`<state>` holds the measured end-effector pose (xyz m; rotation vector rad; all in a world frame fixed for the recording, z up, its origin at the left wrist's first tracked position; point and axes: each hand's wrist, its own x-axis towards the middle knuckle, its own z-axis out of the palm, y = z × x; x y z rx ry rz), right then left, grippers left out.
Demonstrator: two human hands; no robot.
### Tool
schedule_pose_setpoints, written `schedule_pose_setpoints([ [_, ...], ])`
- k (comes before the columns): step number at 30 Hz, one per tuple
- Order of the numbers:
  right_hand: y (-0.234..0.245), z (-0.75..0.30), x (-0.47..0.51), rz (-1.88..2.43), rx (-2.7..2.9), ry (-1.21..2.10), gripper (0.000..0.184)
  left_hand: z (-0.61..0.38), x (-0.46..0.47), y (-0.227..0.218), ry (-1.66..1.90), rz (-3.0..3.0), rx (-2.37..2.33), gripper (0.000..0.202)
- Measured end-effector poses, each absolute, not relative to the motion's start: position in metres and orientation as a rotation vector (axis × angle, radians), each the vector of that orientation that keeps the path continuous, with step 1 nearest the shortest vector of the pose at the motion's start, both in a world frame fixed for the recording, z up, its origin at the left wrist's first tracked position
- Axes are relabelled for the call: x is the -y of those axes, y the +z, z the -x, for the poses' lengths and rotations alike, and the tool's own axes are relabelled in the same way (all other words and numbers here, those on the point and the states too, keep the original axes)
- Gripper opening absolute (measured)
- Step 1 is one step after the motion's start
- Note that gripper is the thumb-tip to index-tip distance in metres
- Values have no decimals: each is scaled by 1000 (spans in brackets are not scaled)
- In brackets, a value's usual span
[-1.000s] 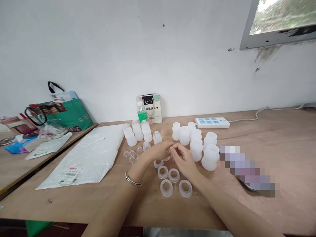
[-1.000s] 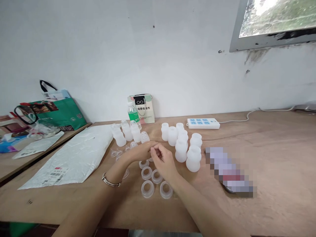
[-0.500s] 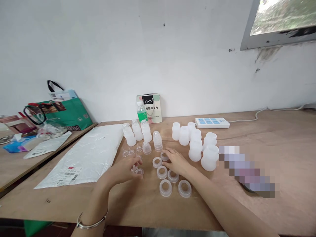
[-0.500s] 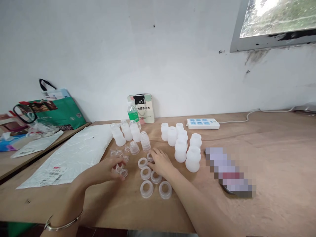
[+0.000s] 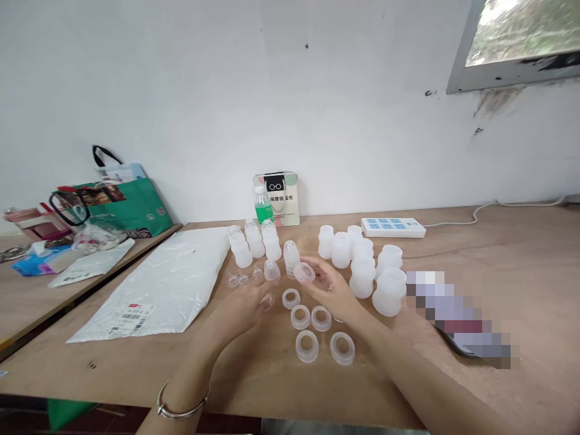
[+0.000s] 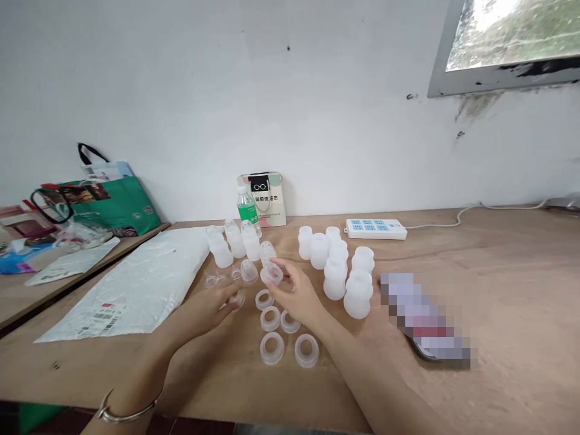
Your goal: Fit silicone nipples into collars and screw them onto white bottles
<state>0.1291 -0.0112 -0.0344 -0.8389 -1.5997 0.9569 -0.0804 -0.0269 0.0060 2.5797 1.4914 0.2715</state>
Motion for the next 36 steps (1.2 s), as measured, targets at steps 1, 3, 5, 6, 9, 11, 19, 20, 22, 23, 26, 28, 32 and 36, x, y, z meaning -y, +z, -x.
schedule_pose_setpoints([
  [1,-30,-130,15,751,1489,1083,39,79,26,11,426,-2572,-1435,39],
  [3,-23,-132,20,632,1302,1303,36,71,23,22,719,-2518,-1306,43],
  [5,-15,-135,24,550,1136,1471,32,60,19,32,1003,-2445,-1130,38],
  [6,-11,-136,26,510,1056,1537,30,52,18,36,1134,-2400,-1017,34],
  [9,-3,-139,30,417,873,1683,29,30,15,36,1509,-2183,-652,17],
  [11,-1,-141,32,392,823,1752,30,18,15,30,1665,-2048,-486,9],
  [19,-22,-149,33,249,843,1881,31,21,18,4,1772,-2564,-477,15],
  [20,-24,-149,33,238,845,1890,32,22,18,3,1820,-2627,-504,15],
  [22,-27,-147,33,225,841,1907,32,24,17,3,1852,-2736,-528,14],
  [23,-28,-147,33,221,839,1913,31,23,17,3,1859,-2773,-531,12],
  [26,-29,-143,35,215,860,1941,31,20,17,1,1876,-2859,-509,24],
  [28,-29,-140,37,204,877,1961,33,17,18,-1,1946,-2875,-499,33],
  [32,-31,-138,38,191,817,2011,31,13,22,-6,1978,-2857,-487,28],
  [36,-35,-137,39,215,804,2016,20,13,25,-8,1941,-2783,-379,32],
])
